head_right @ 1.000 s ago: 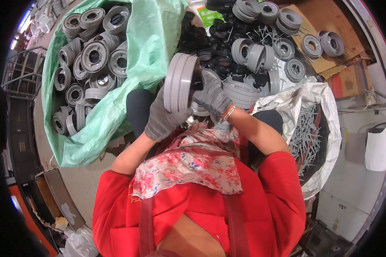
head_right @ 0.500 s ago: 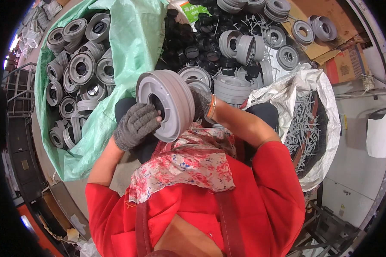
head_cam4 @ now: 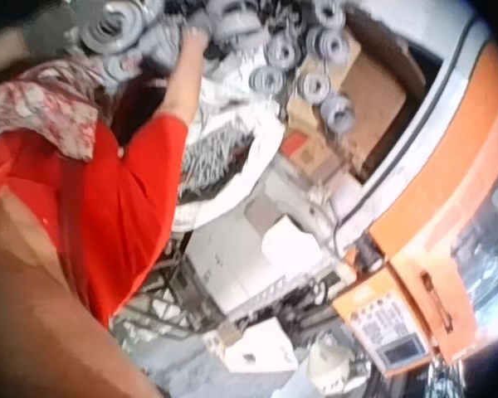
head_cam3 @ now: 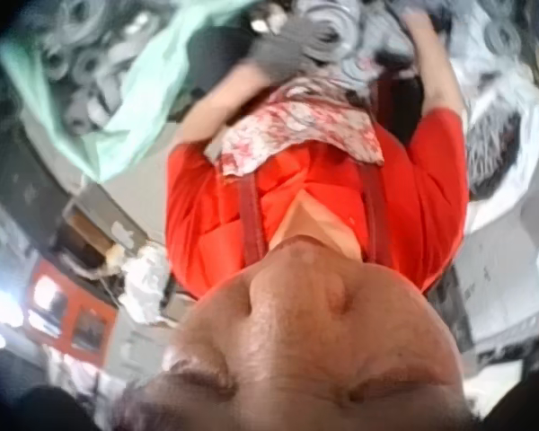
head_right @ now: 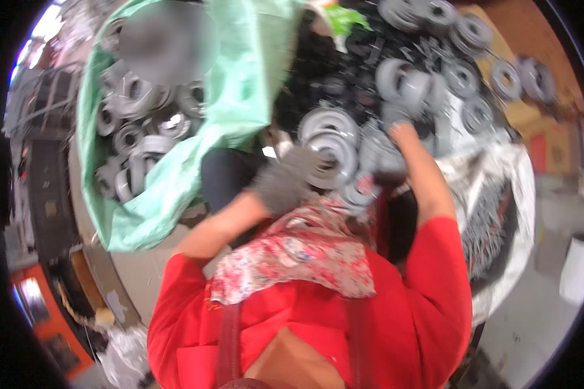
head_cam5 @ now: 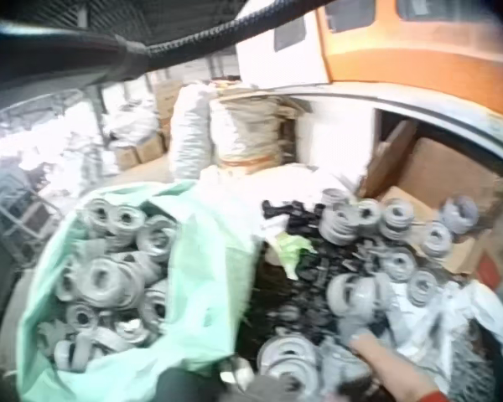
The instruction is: The person sits on the floor and repeatedly picks up gray circular parts and black inserts, then presses the inserts into the parts. The assembled units are placed into a green sack.
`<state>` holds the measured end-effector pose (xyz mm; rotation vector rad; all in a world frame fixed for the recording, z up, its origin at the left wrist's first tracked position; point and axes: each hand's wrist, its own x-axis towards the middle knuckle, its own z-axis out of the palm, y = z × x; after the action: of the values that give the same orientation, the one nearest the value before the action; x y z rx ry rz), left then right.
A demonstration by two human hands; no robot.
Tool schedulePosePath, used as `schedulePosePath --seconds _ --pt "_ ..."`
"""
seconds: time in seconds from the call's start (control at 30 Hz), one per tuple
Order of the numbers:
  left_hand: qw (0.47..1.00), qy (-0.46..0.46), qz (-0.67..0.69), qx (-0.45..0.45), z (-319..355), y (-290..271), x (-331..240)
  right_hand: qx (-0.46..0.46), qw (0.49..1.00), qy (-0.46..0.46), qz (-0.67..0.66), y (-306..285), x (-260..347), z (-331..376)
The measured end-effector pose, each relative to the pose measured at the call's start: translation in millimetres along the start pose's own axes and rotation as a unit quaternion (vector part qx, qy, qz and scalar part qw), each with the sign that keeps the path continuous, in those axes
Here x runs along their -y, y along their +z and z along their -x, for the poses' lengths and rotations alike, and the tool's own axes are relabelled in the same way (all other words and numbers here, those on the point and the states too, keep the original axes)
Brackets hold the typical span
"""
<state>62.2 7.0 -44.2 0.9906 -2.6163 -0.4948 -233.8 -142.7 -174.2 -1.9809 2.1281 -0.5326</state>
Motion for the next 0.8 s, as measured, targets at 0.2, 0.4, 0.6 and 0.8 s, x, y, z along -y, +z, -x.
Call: schedulePosePath --seconds 0.2,0.4,0.6,0.8 --pt "0.964 -0.016 -0.261 0.046 -11 146 36 0.151 0.984 -0.066 0.063 -21 -29 19" --pt "0.978 -0.191 0.049 0.064 -24 66 2 0.008 0.967 -0.219 -0.128 -94 37 68" --pt "0.877 -0.337 0.293 -0.176 -9 -7 -13 -0.041 0.931 -0.222 -0.286 -127 109 113" --pt "0.476 -0.24 0.788 -0.308 15 -29 -15 -0.038 0.903 -0.135 -0.407 -142 143 130"
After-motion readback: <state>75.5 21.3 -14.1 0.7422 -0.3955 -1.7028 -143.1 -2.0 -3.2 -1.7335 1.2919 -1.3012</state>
